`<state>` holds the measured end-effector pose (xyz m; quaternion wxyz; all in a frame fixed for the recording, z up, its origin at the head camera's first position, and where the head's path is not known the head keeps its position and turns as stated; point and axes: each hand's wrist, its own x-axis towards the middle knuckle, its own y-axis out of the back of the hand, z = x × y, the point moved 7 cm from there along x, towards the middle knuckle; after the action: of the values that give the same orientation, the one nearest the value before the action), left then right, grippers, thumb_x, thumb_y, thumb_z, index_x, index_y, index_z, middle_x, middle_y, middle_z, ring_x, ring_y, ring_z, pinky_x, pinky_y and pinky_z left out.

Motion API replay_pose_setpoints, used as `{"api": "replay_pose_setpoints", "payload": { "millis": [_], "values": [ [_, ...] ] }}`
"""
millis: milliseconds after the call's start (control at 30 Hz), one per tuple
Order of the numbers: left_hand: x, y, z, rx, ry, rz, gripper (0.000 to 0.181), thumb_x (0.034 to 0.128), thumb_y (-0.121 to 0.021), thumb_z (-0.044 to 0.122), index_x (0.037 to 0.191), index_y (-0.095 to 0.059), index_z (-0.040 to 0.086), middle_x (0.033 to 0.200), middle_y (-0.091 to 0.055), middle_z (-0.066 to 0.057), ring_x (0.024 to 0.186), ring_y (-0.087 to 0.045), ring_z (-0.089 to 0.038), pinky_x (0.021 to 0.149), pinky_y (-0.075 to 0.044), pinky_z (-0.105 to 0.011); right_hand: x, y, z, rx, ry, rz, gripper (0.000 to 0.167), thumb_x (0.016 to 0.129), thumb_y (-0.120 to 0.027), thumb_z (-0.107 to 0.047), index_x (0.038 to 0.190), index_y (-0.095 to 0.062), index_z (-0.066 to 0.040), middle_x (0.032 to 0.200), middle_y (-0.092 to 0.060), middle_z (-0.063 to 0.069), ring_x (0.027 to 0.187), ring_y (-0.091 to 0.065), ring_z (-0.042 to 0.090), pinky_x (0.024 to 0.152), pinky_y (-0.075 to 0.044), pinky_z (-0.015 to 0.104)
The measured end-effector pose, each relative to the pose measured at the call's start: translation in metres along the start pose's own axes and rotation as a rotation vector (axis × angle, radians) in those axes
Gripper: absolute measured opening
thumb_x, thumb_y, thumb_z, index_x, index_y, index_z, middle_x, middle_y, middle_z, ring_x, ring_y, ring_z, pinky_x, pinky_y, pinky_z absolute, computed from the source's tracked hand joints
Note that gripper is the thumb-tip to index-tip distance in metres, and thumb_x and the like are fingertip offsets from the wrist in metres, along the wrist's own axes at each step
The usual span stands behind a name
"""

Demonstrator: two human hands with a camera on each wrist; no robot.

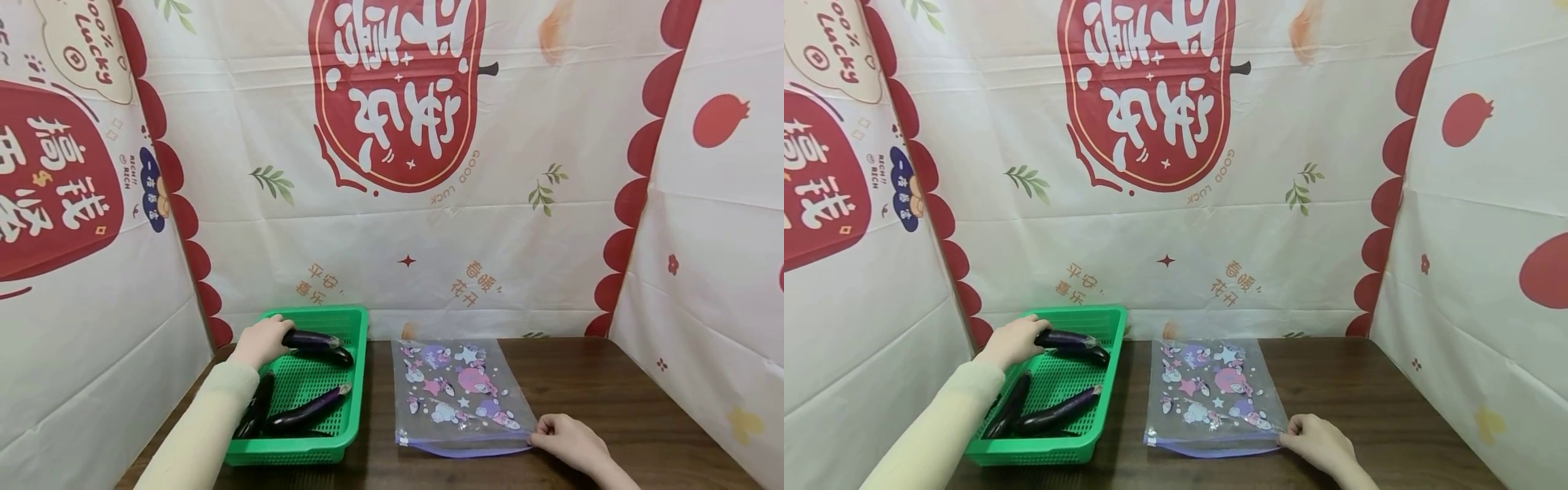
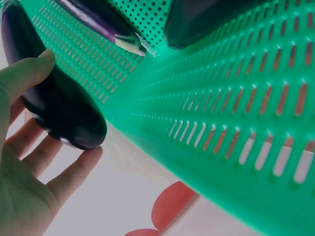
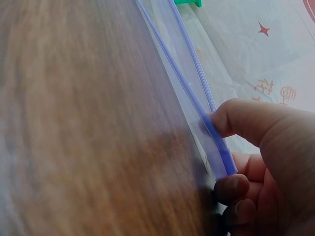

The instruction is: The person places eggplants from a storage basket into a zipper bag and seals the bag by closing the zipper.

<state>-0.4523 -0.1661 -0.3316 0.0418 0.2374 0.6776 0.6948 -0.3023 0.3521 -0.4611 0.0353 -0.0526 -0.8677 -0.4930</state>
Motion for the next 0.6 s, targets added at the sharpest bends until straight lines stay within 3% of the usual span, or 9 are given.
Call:
{"api": "replay_pose_setpoints", "payload": {
  "millis": [333,600],
  "values": [
    [-0.004,0.02,0.004,0.044,-0.019,0.085,0.042,0.0798,-0.08,0.02,0.117,-0.064,0.012,0.101,-0.059,-0.009,0.09,-0.06,-0.028,0.066,-0.052,-0.047,0.002,0.005,0.006,-0.034,-0.008,-0.014,0.027,0.076,-0.073,-0.035,0.065,-0.053,-0.02,0.06,-0.047,-0.005,0.054,-0.043,0.011,0.051,-0.031,0.03],
    [-0.011,0.038,0.0,0.072,-0.009,0.07,0.042,0.0812,-0.079,0.023,0.119,-0.063,0.011,0.103,-0.059,-0.01,0.091,-0.06,-0.028,0.064,-0.052,-0.045,0.007,-0.001,0.001,-0.032,-0.001,-0.032,0.026,0.074,-0.073,-0.034,0.065,-0.053,-0.02,0.06,-0.048,-0.006,0.054,-0.042,0.01,0.05,-0.031,0.029]
  ]
}}
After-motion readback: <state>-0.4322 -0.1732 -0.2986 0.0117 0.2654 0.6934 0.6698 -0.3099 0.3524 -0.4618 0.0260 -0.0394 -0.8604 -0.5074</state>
